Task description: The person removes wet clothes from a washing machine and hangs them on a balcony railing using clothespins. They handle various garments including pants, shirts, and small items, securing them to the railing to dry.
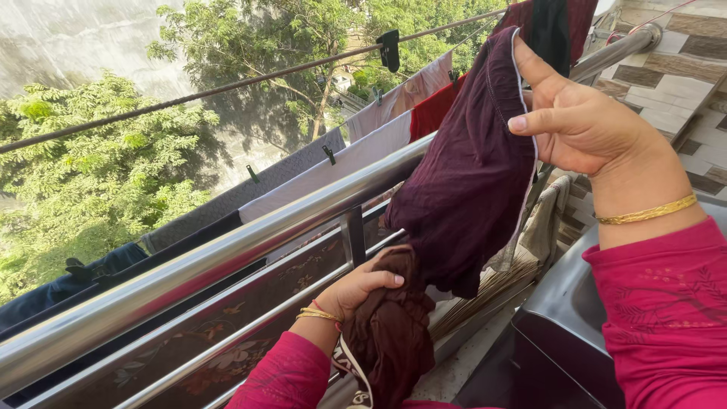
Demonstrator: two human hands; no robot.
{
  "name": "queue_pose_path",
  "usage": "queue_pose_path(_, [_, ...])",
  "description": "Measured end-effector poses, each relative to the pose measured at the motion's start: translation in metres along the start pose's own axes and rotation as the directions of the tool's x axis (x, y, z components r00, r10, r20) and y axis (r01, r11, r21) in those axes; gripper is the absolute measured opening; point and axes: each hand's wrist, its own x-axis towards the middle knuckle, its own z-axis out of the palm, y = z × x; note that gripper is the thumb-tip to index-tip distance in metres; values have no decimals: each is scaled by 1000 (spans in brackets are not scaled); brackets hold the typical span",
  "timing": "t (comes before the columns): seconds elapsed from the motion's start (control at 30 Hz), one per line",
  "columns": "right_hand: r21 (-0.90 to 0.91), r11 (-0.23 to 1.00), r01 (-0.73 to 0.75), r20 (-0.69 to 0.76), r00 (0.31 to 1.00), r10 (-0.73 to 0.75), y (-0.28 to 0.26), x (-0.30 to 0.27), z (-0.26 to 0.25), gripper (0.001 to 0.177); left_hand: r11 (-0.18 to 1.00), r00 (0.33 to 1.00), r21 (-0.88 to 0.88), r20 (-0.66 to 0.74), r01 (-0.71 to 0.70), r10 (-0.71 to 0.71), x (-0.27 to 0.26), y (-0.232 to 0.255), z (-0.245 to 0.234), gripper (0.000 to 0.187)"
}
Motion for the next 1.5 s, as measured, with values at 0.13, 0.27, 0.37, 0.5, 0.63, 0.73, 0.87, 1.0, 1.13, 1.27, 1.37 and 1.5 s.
queue_pose_path(0.13, [69, 998, 3, 1, 1000, -3, -2, -2, 4, 106, 994, 965, -73, -258, -79, 58, 14, 7, -2, 61])
queue_pose_path(0.27, [111, 994, 24, 16, 1000, -26, -7, -3, -1, 108, 984, 987, -180, -156, 2, -31, 38, -11, -18, 49])
queue_pose_path(0.37, [129, 992, -9, 31, 999, 5, -2, 1, -5, 111, 980, 998, -189, -16, 62, -66, 62, -25, -8, 48])
queue_pose_path(0.5, [231, 973, -17, 85, 996, -3, 5, 8, -13, 108, 954, 999, -298, 32, -30, 42, 67, -16, 21, 52])
queue_pose_path(0.63, [113, 991, -67, -7, 998, 68, 6, 19, -29, 94, 939, 977, -276, 9, -204, 214, 35, 22, 42, 56])
queue_pose_path(0.73, [-463, 864, -197, -344, 939, 30, 12, 30, -46, 54, 911, 918, -148, -160, -386, 363, -12, 63, 46, 57])
queue_pose_path(0.87, [-515, 840, -171, -387, 920, -50, 40, 72, -66, 25, 781, 718, 275, -308, -560, 624, -73, 130, 46, 55])
queue_pose_path(1.0, [-285, 939, -194, -277, 954, 113, 80, 140, -65, 32, 782, 639, 352, -452, -513, 623, -121, 182, 56, 47])
queue_pose_path(1.13, [-46, 976, -214, -53, 976, 212, 103, 199, -50, 40, 772, 563, 423, -528, -474, 635, -146, 210, 56, 40])
queue_pose_path(1.27, [-3, 988, -154, 83, 985, 154, 106, 217, -41, 40, 725, 509, 524, -517, -448, 688, -150, 205, 54, 40])
queue_pose_path(1.37, [-57, 991, -122, 45, 991, 125, 104, 217, -44, 31, 673, 487, 504, -466, -541, 739, -154, 198, 55, 45])
queue_pose_path(1.5, [-249, 963, -105, 35, 993, 117, 107, 208, -52, 23, 593, 426, 512, -414, -622, 804, -152, 190, 54, 54])
